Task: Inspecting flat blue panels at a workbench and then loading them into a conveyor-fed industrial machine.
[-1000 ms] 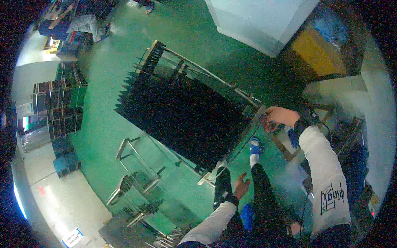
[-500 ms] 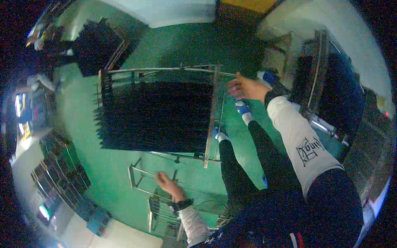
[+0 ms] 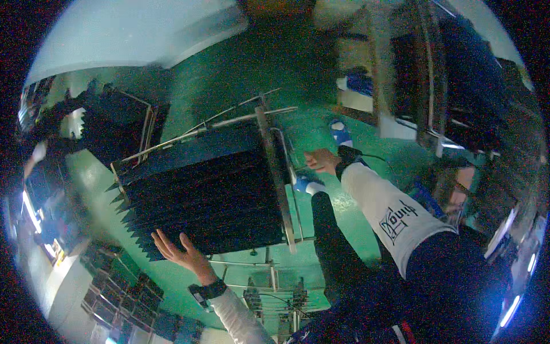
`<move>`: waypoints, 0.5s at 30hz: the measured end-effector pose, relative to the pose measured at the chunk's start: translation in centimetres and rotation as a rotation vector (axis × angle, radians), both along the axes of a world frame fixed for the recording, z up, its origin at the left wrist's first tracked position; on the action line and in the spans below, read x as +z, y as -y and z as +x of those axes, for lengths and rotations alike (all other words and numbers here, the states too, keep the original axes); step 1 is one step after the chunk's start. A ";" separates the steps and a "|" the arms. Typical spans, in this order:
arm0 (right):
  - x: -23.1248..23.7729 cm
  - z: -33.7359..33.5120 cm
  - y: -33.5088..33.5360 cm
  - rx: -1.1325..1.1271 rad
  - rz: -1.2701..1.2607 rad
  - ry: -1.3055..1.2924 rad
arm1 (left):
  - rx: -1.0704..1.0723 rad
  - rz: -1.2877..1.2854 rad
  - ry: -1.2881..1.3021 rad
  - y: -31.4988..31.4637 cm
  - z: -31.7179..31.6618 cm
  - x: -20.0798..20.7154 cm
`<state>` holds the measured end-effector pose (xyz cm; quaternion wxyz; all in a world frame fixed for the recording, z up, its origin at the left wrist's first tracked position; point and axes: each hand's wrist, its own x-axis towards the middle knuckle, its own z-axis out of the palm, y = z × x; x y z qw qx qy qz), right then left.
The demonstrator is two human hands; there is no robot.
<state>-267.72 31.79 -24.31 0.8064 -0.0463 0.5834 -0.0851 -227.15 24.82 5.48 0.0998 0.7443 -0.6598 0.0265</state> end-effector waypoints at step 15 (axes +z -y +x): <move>-26.7 -1.8 -8.0 -0.274 -0.528 0.291 | 0.106 0.085 -0.164 0.2 -2.4 -3.8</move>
